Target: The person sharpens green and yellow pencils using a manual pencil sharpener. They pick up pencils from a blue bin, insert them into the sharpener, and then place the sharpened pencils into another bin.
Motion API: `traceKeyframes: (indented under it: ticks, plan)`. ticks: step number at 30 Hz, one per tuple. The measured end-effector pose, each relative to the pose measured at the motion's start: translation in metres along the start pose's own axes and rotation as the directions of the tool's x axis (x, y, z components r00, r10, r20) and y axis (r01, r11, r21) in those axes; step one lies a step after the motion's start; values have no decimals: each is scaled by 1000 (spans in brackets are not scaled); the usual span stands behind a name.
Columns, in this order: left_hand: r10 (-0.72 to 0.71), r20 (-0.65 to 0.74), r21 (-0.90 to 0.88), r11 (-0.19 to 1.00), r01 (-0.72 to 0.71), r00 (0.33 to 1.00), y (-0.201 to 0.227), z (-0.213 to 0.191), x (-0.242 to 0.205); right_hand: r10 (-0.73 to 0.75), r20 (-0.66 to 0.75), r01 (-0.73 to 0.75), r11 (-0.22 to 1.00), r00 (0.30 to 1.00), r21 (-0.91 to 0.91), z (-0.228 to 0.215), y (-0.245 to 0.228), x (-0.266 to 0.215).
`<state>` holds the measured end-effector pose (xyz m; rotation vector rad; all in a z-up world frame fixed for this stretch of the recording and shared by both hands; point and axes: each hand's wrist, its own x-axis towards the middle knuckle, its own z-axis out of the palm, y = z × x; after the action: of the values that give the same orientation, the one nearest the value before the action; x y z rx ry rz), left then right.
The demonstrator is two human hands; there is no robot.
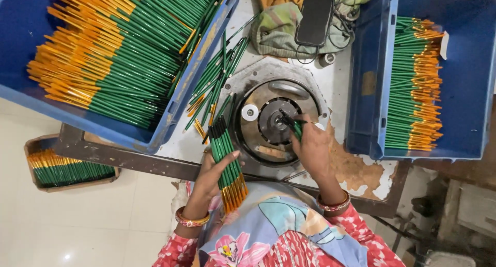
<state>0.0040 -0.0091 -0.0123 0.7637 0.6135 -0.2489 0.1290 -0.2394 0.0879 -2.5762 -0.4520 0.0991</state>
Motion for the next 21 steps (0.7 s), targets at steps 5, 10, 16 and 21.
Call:
traceKeyframes:
  ticks: [5,10,16,21]
  plan:
    - [-29,-6,-35,999,29,1000,4,4,-4,-130,-93,122,988,987,-90,24,21,-3]
    - [60,60,56,996,-64,996,20,4,-19,-100,42,104,989,994,-104,16,13,1]
    - [100,219,429,883,-188,971,30,28,-43,-152,-182,195,948,972,252,-16,-43,-30]
    - [188,397,419,834,-360,898,39,34,-27,-2,230,-60,962,973,265,-52,-29,-26]
